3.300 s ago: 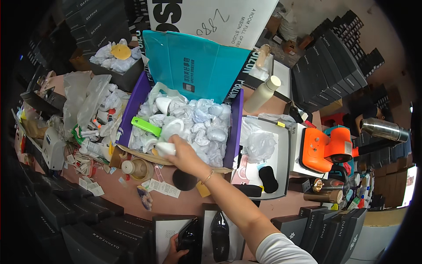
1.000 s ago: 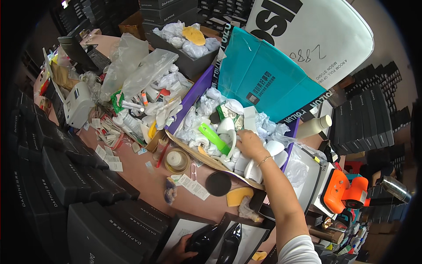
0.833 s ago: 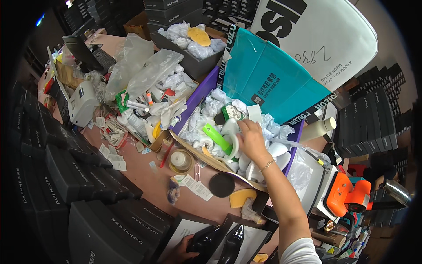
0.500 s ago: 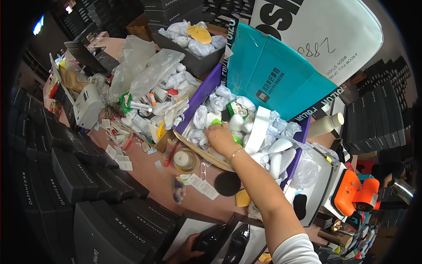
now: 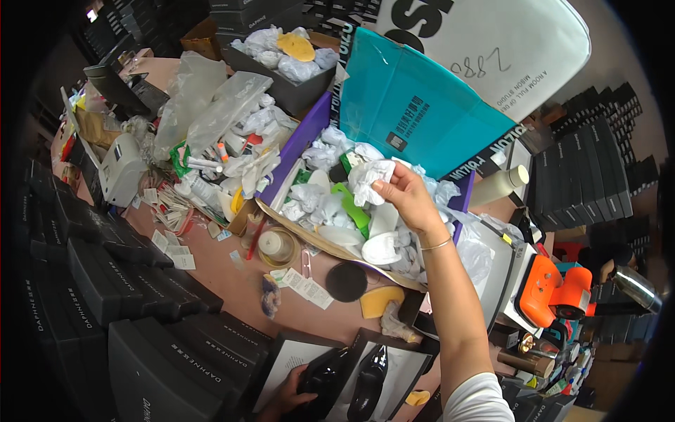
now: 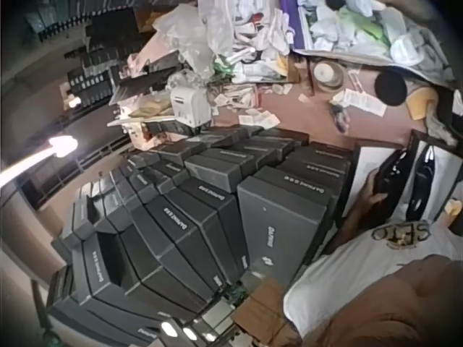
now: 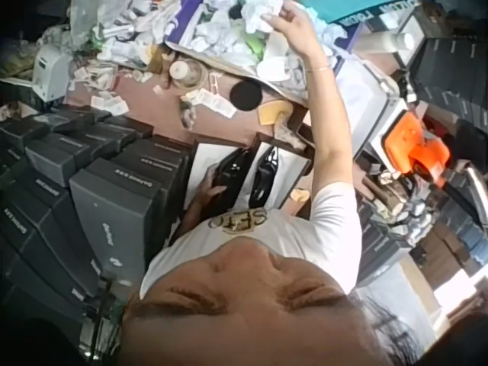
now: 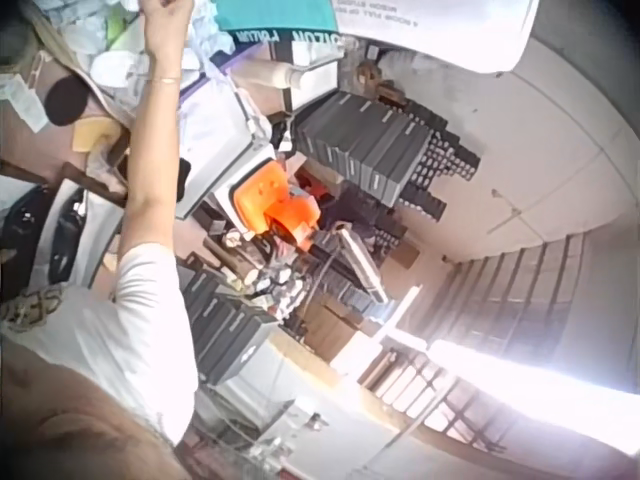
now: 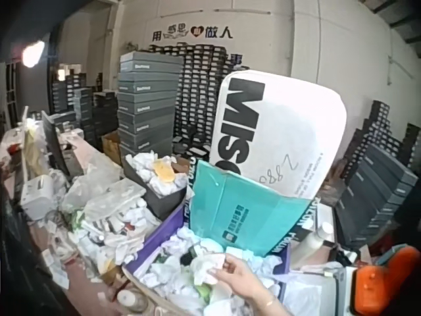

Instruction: Packing black high-heeled shoes into boxes with tissue paper and tags.

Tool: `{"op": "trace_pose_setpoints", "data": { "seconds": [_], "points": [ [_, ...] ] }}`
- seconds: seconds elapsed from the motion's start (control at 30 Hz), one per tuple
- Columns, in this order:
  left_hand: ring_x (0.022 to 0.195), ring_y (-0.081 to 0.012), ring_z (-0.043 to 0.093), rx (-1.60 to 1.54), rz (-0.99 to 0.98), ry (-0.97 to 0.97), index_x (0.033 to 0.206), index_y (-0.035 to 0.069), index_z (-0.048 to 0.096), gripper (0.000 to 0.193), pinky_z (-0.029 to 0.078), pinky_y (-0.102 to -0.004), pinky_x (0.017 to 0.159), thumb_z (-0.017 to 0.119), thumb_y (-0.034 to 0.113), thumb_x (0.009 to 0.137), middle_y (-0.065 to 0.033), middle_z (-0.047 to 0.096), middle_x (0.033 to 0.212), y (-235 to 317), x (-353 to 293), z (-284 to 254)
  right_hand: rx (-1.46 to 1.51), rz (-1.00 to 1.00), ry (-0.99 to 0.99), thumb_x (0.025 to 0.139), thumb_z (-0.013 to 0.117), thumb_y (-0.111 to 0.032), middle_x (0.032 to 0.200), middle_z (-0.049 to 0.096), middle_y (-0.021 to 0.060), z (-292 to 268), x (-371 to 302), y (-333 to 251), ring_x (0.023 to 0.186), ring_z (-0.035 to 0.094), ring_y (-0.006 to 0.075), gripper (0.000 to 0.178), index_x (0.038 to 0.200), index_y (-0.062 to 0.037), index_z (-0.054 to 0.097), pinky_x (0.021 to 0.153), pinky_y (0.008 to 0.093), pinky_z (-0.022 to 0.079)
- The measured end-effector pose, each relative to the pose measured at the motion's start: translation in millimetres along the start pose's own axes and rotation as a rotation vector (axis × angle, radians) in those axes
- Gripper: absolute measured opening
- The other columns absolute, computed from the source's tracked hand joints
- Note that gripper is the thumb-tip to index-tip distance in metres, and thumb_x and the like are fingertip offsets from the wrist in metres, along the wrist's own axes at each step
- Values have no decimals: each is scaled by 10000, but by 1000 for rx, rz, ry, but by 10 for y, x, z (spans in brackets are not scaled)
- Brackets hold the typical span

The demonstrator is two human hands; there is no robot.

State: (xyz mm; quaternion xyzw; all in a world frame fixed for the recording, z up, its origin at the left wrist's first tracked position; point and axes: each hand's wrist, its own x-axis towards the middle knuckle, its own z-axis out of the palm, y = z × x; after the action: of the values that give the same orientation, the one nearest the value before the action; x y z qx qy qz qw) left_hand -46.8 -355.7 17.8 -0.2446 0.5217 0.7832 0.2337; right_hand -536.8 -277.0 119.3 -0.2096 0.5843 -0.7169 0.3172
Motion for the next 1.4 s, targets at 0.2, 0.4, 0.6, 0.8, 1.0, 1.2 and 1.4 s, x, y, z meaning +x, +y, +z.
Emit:
{"op": "trace_pose_setpoints", "data": {
  "seconds": [0.2,0.4,0.6,0.8,1.0,1.2,1.4],
  "points": [
    [905,-205,563,-74,-16,19,1391,54,162,833,475,-332,779,682,37,740,-179,501,1170,35,-45,83,-772,-9,81,813,673,-86,995,645,105,-146,-631,-443,848,613,163,284,1076,-21,588,684,291,496],
    [911,-201,561,-66,-12,16,1397,72,154,845,473,-324,777,684,39,740,-181,503,1165,-1,-19,54,-1098,-157,-274,680,660,-100,1137,572,219,-275,-958,-276,1062,541,378,343,996,11,584,933,425,425],
    [914,-197,565,-83,-12,29,1401,87,154,847,478,-324,769,685,39,743,-175,514,1153,9,-23,69,-1233,3,-521,636,704,-174,985,570,146,-247,-718,178,1022,536,363,331,909,-32,584,882,429,428],
    [924,-203,569,-103,-15,21,1400,94,153,835,481,-322,782,677,31,753,-170,524,1137,-62,-17,66,-1569,-379,118,685,682,-134,1177,537,171,-30,-790,-14,1047,520,348,276,938,-72,589,874,451,405],
    [890,-191,575,-86,4,38,1397,88,147,841,480,-319,760,689,37,756,-168,540,1113,-81,-36,76,-1243,-279,-174,730,655,-59,1315,486,219,9,-890,182,1204,473,390,280,992,-29,561,1029,438,359],
    [918,-189,565,-70,-6,1,1395,87,148,829,474,-314,768,679,22,763,-164,531,1144,-37,-10,42,-563,-40,186,837,662,-61,1093,633,114,-264,-1181,-199,974,607,151,223,1011,-21,528,852,288,480],
    [993,-240,565,-87,0,29,1390,128,171,841,474,-353,822,675,48,722,-187,524,1171,-1,-34,97,-298,-251,538,851,642,-12,1168,582,112,-569,-1372,-330,1074,554,157,325,1153,-5,521,914,274,452]
  ]
}}
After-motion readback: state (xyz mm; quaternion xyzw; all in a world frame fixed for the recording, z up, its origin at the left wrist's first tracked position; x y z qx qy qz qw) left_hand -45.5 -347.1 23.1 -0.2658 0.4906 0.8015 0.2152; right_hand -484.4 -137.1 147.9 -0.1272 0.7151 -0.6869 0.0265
